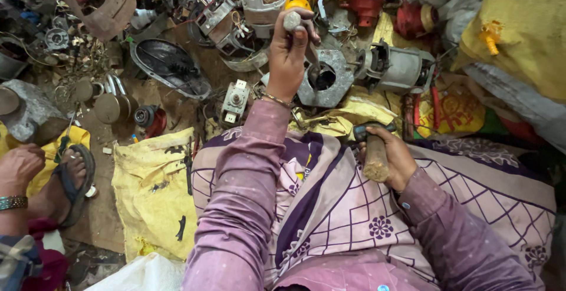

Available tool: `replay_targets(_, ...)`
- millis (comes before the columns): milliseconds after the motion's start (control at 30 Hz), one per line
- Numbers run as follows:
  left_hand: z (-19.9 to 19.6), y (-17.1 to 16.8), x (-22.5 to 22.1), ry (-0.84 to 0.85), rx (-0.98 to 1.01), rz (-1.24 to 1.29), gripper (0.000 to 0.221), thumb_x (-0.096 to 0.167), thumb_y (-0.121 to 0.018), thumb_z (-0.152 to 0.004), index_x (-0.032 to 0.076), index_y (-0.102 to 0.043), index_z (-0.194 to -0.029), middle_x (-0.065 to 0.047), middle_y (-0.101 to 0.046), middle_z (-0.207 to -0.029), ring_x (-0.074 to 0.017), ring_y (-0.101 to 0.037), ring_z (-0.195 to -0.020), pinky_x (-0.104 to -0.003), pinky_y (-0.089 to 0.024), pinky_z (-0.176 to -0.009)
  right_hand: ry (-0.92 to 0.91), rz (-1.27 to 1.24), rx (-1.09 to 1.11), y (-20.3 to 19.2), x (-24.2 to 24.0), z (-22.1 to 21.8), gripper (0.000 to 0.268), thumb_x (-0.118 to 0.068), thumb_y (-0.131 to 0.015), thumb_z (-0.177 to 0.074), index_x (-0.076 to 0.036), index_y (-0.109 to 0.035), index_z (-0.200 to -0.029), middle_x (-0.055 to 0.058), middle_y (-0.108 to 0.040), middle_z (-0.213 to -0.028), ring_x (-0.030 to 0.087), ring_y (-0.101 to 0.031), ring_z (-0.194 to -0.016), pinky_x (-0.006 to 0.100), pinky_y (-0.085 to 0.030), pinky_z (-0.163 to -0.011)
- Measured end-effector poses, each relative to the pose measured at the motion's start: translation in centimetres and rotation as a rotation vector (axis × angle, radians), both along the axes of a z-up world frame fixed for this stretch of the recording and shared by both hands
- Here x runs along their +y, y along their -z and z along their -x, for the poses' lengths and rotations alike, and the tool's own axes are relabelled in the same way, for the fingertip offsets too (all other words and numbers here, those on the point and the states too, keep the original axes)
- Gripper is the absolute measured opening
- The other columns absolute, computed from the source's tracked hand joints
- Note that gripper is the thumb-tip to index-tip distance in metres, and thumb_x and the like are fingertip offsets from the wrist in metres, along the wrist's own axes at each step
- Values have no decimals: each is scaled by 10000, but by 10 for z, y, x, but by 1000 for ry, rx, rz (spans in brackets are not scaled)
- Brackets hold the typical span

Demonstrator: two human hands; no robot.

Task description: The person sits on the ground and uses a hammer to strike a metal motor component, attempting to separate its parts. They repeatedly hit the component and inspect the pieces, handling them by hand.

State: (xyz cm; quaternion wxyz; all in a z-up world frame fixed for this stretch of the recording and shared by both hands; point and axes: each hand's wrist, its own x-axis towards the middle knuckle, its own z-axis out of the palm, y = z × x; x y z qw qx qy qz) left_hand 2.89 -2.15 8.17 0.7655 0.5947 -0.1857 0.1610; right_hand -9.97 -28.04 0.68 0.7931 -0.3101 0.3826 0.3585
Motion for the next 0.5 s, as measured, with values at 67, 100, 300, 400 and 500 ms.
replay_targets(67, -2, 2, -2, 8, 2, 22, 345, 363, -559, -1128, 76, -545, -1320, -8, -572, -1030, -94, -554, -932, -247, -482, -888, 20, 5, 5, 0, 1, 0, 260, -244, -699, -912, -81, -535, -1030, 47, -594, -793, 158, -611, -611, 290, -540, -535)
replay_targets(100, -3, 3, -3, 16, 21, 38, 343, 358, -564, -1125, 73, -544, -1314, -7, -571, -1016, -100, -552, -929, -257, -484, -882, 17, 2, 3, 1, 1, 1, 255, -245, -699, -912, -84, -537, -1026, 46, -594, -793, 159, -612, -612, 291, -541, -536)
replay_targets(300, -1, 11, -6, 46, 49, -35, 339, 359, -568, -1132, 68, -547, -1306, 2, -554, -974, -91, -515, -866, -264, -459, -860, 12, -33, -15, 3, 0, 1, 241, -244, -700, -906, -84, -547, -1001, 53, -596, -792, 169, -612, -611, 301, -544, -540)
replay_targets(400, 2, 12, -8, 50, 34, -78, 350, 363, -569, -1134, 67, -542, -1317, 5, -542, -967, -95, -503, -892, -260, -444, -864, 8, 9, 3, 2, 1, 0, 233, -248, -704, -901, -98, -555, -998, 49, -593, -787, 170, -608, -608, 297, -536, -535)
replay_targets(500, 2, 12, -9, 54, 31, -81, 348, 364, -568, -1135, 70, -541, -1319, 6, -533, -974, -90, -500, -889, -258, -438, -873, -2, 42, -4, 1, 1, -2, 233, -252, -703, -897, -106, -553, -1001, 49, -593, -787, 170, -607, -609, 300, -533, -535)
